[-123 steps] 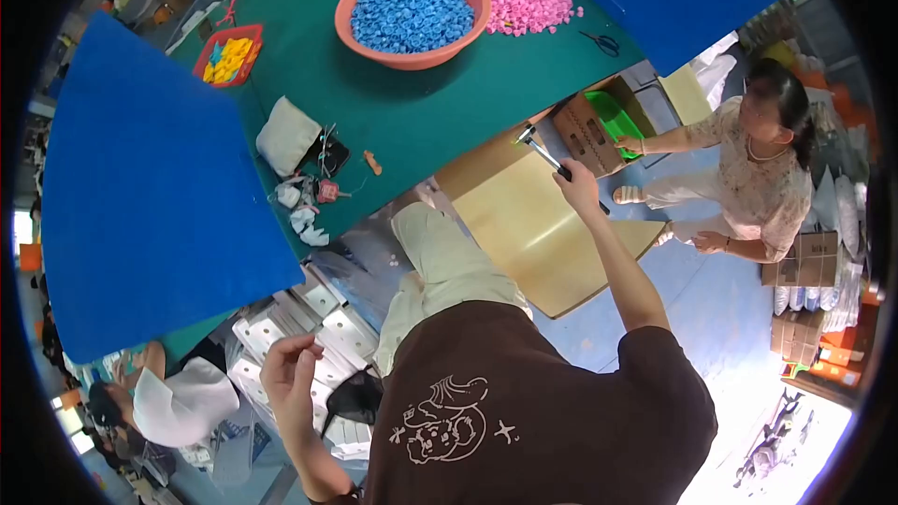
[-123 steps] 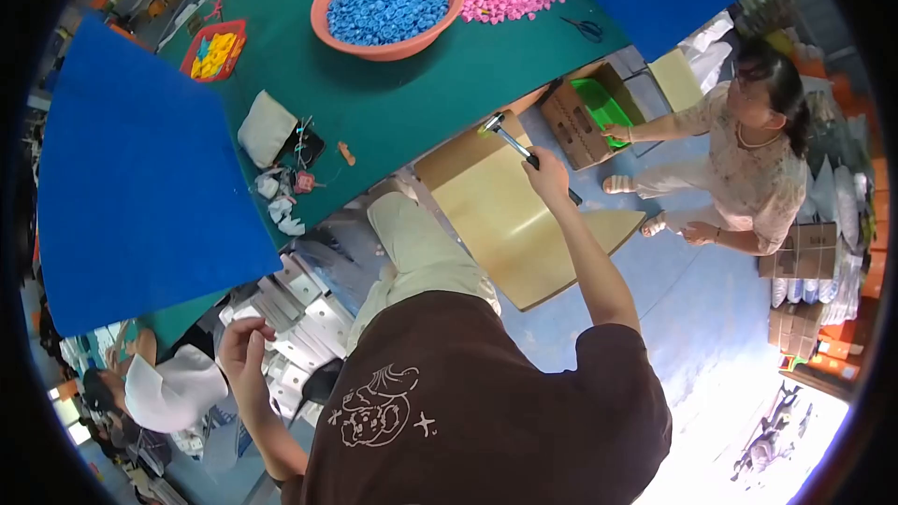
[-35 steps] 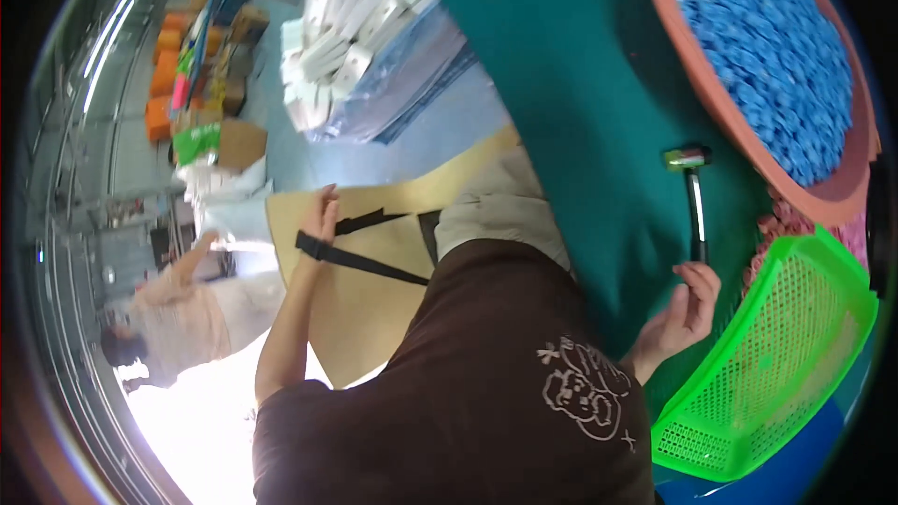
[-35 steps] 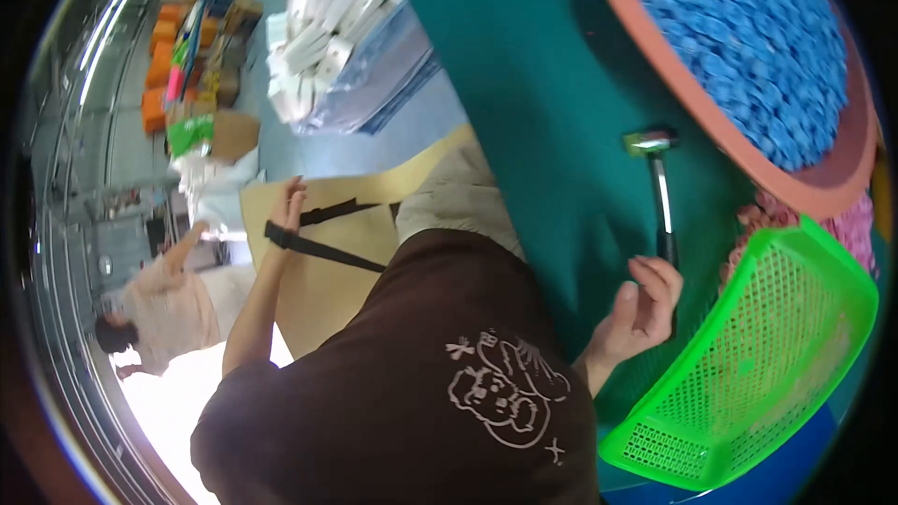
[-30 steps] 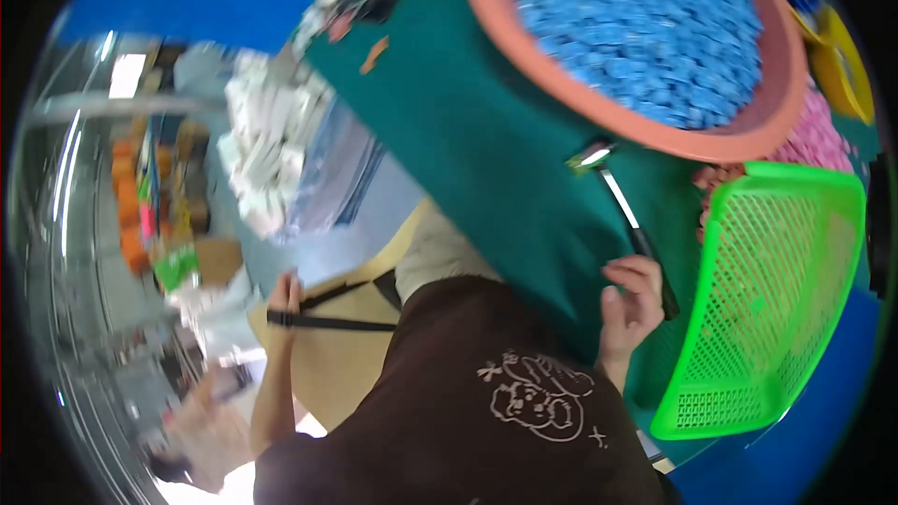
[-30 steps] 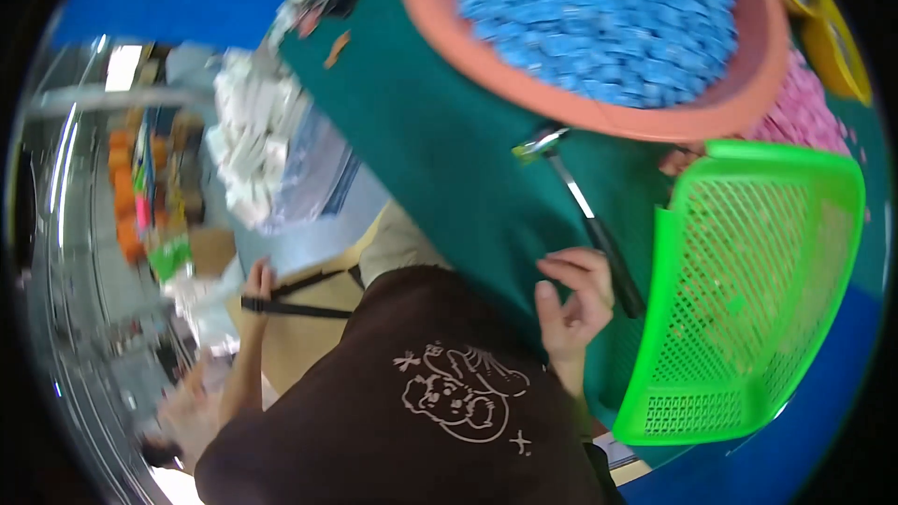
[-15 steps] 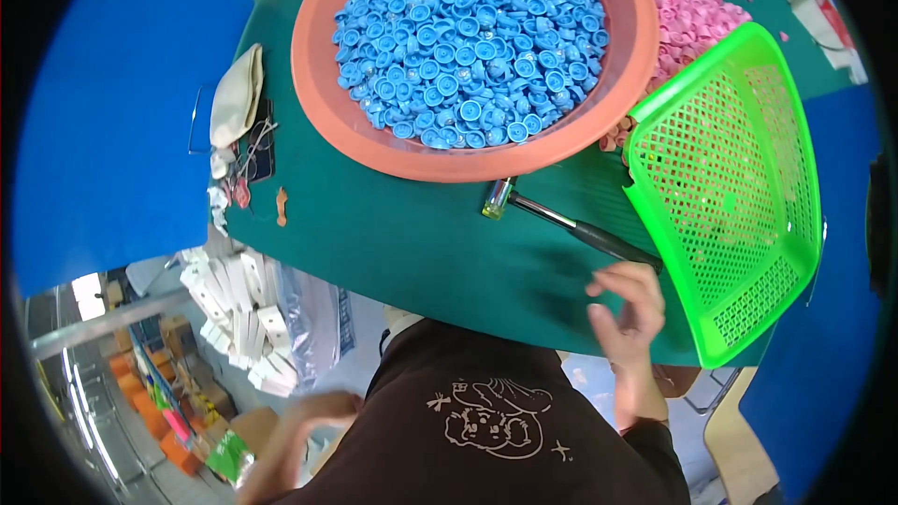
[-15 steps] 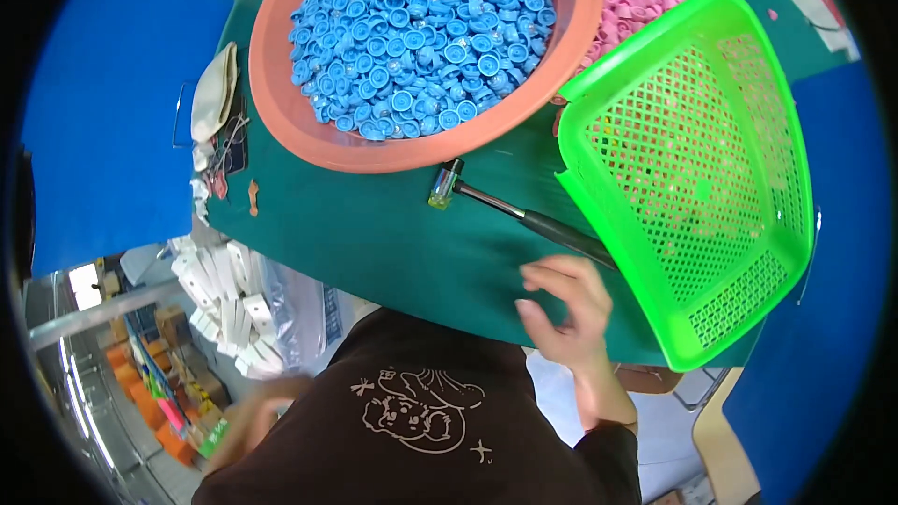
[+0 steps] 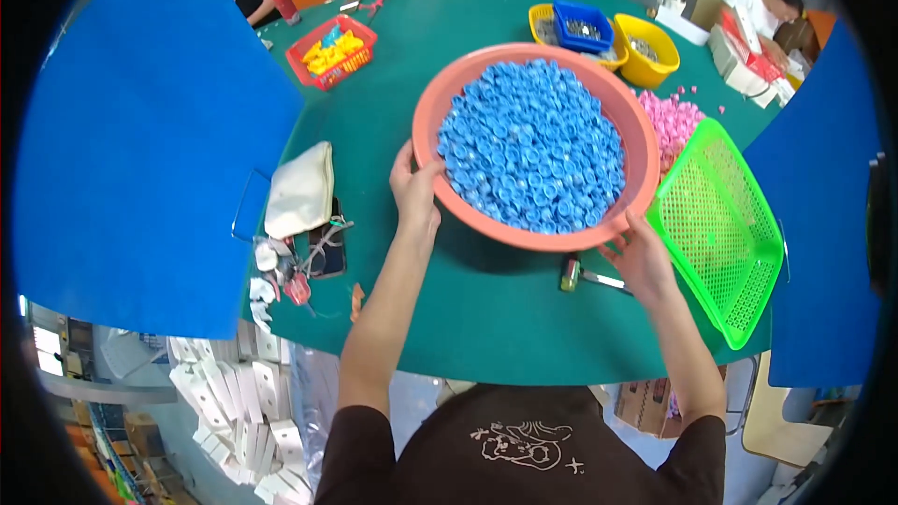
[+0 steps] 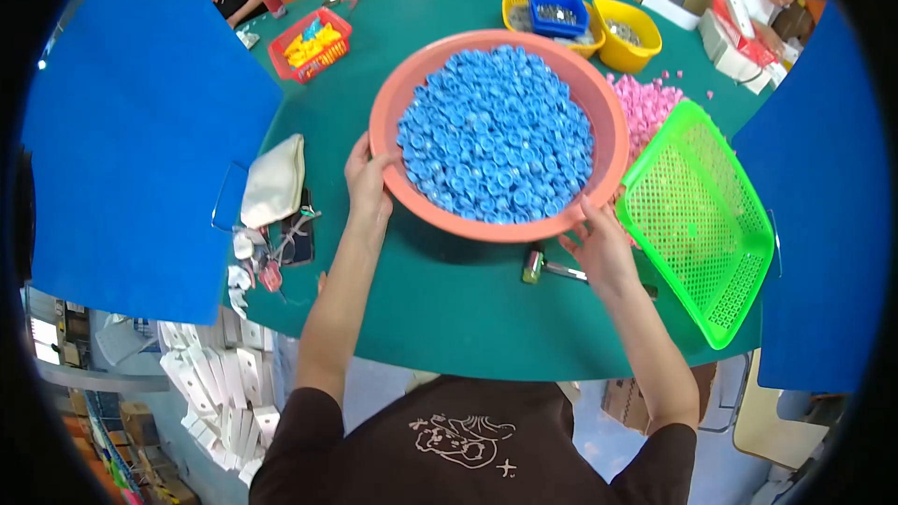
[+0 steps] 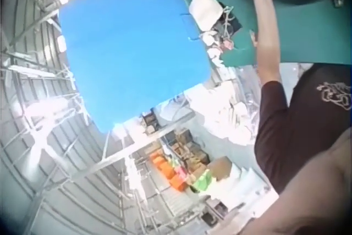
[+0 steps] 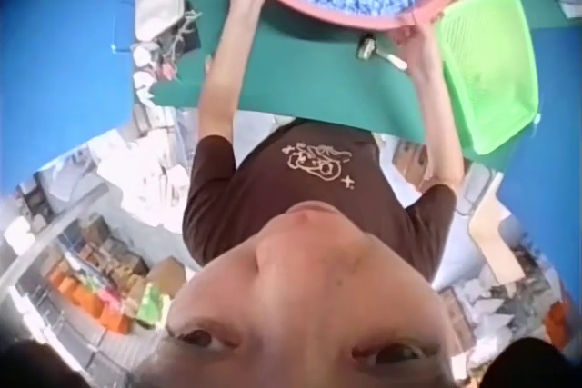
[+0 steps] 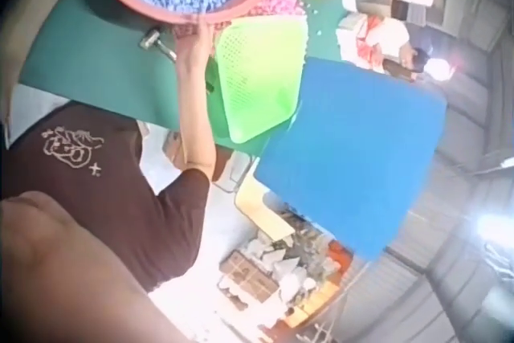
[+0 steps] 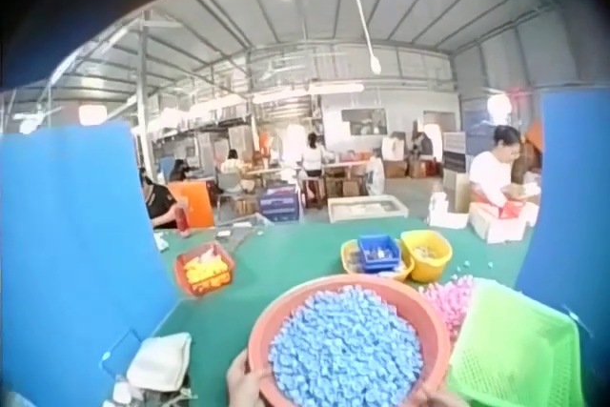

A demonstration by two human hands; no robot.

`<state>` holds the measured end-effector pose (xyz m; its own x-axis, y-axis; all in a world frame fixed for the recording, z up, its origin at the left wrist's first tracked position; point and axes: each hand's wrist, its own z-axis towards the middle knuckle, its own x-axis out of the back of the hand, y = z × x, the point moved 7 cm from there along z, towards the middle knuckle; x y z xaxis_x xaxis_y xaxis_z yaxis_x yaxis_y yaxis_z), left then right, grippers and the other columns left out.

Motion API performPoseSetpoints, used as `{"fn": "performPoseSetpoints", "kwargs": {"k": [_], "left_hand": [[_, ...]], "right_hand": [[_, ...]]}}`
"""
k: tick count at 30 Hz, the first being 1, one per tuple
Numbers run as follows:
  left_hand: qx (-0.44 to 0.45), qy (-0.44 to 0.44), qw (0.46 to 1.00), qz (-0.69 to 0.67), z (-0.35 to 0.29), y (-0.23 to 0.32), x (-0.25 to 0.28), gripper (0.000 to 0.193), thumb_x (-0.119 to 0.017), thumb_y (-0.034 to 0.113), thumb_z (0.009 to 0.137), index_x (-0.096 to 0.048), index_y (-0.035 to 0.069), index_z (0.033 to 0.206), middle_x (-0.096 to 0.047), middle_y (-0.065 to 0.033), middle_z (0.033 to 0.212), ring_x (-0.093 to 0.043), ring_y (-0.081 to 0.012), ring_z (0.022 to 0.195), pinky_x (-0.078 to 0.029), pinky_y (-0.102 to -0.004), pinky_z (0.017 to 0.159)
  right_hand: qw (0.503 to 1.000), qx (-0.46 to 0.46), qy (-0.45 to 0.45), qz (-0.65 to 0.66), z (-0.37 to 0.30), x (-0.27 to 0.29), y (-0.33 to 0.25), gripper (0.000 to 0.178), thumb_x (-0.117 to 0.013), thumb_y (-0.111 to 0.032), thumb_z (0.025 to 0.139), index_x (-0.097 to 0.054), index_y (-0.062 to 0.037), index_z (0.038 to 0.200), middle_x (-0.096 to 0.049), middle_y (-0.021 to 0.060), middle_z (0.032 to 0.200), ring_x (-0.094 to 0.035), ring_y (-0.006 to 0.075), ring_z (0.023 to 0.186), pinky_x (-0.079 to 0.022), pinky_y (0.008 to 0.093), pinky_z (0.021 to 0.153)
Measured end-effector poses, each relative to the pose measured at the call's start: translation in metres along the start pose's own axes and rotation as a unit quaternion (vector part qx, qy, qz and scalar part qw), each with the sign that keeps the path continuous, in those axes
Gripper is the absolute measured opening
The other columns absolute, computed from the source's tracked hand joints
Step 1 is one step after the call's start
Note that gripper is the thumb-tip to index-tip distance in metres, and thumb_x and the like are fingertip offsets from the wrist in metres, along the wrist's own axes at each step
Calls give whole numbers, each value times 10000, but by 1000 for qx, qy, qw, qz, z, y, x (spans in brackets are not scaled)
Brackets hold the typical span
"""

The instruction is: Assembling small pink and blue plastic components by hammering them together on a factory workbench.

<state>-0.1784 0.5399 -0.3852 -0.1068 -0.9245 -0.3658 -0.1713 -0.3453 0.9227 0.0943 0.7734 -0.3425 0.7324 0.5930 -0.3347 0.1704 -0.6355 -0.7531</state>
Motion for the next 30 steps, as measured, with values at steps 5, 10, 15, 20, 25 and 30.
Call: {"fn": "performPoseSetpoints", "kwargs": {"k": [5,10,15,20,25,30], "left_hand": [[22,-28,997,63,13,13,7,525,-626,-117,664,-562,-63,1182,-620,-108,1114,-629,-191,952,-512,-303,824],[-46,-14,997,63,14,-1,21,511,-581,-112,656,-578,-64,1164,-646,-103,1041,-640,-192,905,-514,-292,802],[-119,31,988,94,24,0,27,432,-549,-94,707,-586,-62,1137,-647,-105,1030,-637,-173,866,-515,-271,763],[-191,46,972,130,53,-11,34,400,-589,-12,776,-572,-56,1174,-648,-134,1052,-646,-224,879,-511,-317,778],[-389,113,770,493,35,23,-47,442,-602,339,875,-633,-33,1112,-659,-240,1020,-640,-361,948,-468,-418,886],[-287,84,737,606,130,-30,-105,765,-365,686,884,-708,7,955,-676,-229,1011,-618,-380,1004,-444,-459,879]], "right_hand": [[997,52,54,-36,9,-23,14,544,-606,-37,815,-402,-219,1286,-493,-7,1092,-525,160,985,-470,428,840],[996,86,-12,-20,31,-14,34,564,-645,-15,811,-380,-214,1267,-475,-26,1124,-510,153,1024,-444,385,814],[985,135,-98,34,67,-15,33,595,-707,-11,773,-390,-168,1252,-534,2,1133,-564,166,980,-478,355,777],[876,412,219,-125,151,21,7,764,-707,-25,763,-295,-47,1406,-533,63,1217,-557,236,1090,-465,368,907],[861,475,-59,-172,196,-48,-67,443,-599,-235,872,-557,-9,1252,-610,153,1173,-565,278,1107,-400,373,993],[794,260,32,-548,289,-110,-91,599,-336,-493,948,-522,-72,1332,-410,178,1450,-292,442,1365,-186,682,1054]]}}
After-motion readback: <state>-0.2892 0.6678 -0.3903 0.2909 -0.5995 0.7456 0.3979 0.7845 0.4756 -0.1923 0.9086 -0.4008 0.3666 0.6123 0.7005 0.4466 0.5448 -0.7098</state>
